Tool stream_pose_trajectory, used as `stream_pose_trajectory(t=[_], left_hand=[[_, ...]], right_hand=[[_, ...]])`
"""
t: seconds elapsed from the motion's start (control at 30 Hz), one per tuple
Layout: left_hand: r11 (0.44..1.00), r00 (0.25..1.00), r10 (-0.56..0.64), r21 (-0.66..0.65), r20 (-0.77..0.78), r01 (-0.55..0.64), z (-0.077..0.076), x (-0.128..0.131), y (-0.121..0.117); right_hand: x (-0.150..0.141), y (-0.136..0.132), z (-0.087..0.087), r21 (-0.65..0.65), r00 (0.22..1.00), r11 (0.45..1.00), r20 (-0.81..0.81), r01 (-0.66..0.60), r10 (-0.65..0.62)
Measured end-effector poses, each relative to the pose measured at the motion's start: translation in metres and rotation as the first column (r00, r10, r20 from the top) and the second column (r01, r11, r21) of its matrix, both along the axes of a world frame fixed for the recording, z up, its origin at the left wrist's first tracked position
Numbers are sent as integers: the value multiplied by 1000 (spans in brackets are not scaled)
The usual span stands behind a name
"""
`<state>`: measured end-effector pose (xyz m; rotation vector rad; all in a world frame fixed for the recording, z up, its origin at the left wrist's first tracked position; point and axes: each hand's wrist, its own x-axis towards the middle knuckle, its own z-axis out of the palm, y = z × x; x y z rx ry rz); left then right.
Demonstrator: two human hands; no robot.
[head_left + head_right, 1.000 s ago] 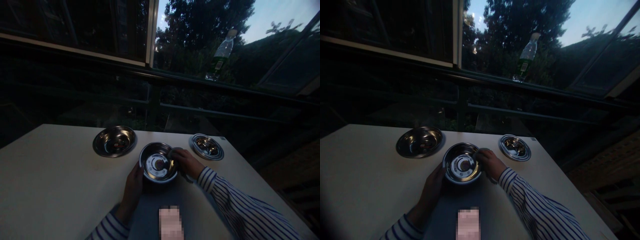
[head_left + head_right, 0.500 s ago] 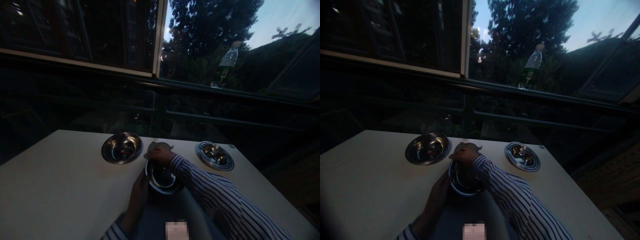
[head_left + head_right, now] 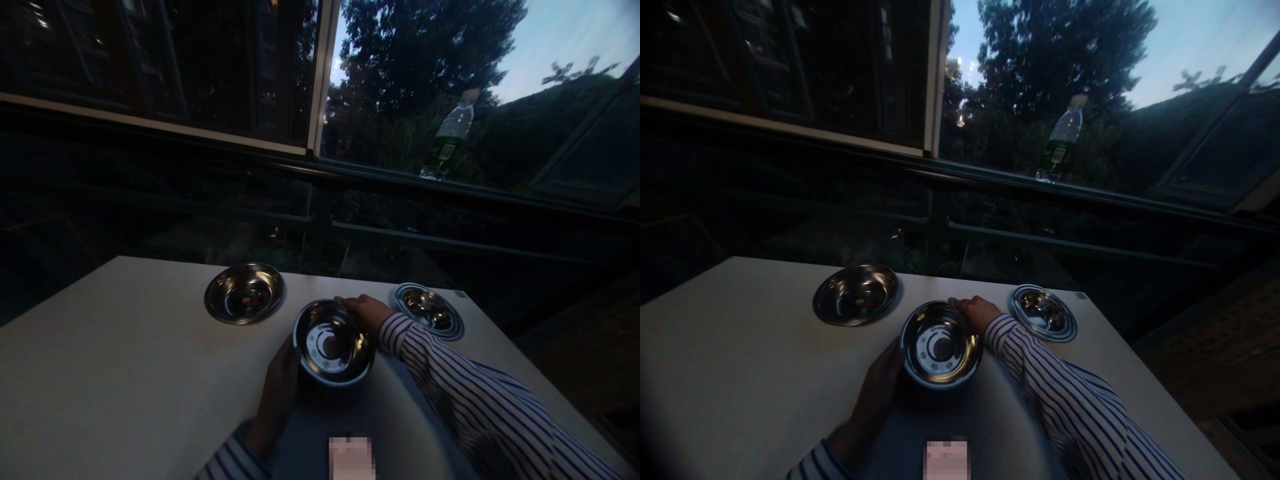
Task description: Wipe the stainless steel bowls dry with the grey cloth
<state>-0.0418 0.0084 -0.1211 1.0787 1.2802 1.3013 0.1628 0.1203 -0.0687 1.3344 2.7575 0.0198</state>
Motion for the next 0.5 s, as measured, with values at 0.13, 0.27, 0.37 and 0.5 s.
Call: stream_pose_trajectory(t=[0.13,0.27,0.37,0.5], left_hand=[[999,997,-35,-4,71,35,-2,-1,2],[996,971,-75,-22,229,82,-8,-2,5],[993,937,-85,-51,338,108,-8,-1,6],[985,843,-88,-77,531,152,-4,3,7]], right_hand=[[-25,3,0,36,999,999,-18,-34,34],[-68,6,-4,36,983,984,-47,-176,178],[-85,-3,-8,20,959,961,-71,-275,276],[-88,-17,-11,15,913,920,-122,-391,390]])
